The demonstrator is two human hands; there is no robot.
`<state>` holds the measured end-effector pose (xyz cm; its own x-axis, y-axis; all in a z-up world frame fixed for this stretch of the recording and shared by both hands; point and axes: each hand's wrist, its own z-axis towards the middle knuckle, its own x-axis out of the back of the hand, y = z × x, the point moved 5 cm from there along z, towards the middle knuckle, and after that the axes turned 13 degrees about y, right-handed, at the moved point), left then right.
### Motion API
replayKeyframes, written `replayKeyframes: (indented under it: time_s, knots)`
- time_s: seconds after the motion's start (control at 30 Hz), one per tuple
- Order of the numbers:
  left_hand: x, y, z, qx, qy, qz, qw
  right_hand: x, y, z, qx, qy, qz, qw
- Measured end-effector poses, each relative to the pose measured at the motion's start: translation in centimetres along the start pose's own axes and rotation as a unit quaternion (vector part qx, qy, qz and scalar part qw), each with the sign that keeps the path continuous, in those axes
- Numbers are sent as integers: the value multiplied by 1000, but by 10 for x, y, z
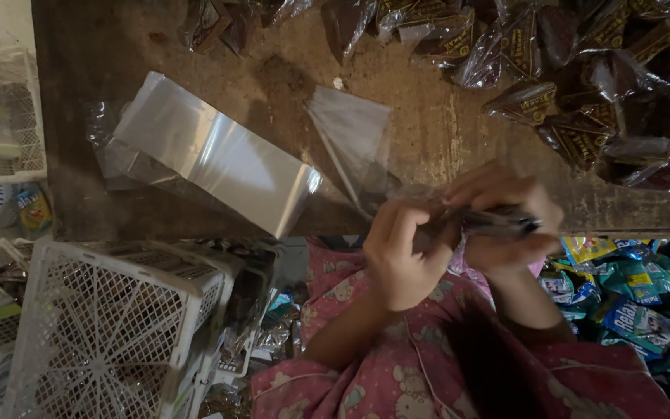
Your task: Packaging small triangular snack packets into larger plastic bags and sealing them with a stapler.
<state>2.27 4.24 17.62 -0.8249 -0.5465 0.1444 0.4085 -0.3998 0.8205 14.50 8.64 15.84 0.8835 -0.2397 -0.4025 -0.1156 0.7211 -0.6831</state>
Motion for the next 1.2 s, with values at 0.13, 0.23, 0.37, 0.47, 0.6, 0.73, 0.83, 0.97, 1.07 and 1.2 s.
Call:
replayKeyframes:
  time_s: [0.13, 0.23, 0.37, 0.47, 0.6, 0.73, 0.83, 0.97, 1.07, 1.2]
  knots:
    - [6, -2, 1, -7, 77, -47, 996, 14, 21, -5, -21, 15, -30, 999]
    - [9, -8, -11, -20, 60, -65, 996, 23, 27, -8, -41, 3, -25, 999]
    - [9, -4, -19, -22, 67, -103, 992, 20, 22, -3, -49, -1, -34, 998]
    - [4, -9, -17, -39, -11, -93, 995, 2, 5, 6, -104, 37, -26, 994]
    - [-10, -17, -36, -70, -44, -124, 989, 14, 13, 19, -128, -7, -9, 992]
    - [-28, -64, -65, -116, -116, -3, 986, 18, 33, 31, -356, 82, 186, 912]
    - [-5, -72, -44, -100, -147, -47, 983, 70, 96, 10, -483, 220, 101, 841]
    - [81, -41, -1, 292, -437, 129, 841, 144, 113, -13, -23, -193, -548, 814]
    - [124, -41, -15, 444, -666, 154, 579, 186, 101, -35, 149, -234, -661, 698]
    - [70, -85, -12, 322, -619, 168, 697, 200, 92, -33, 167, -229, -676, 680]
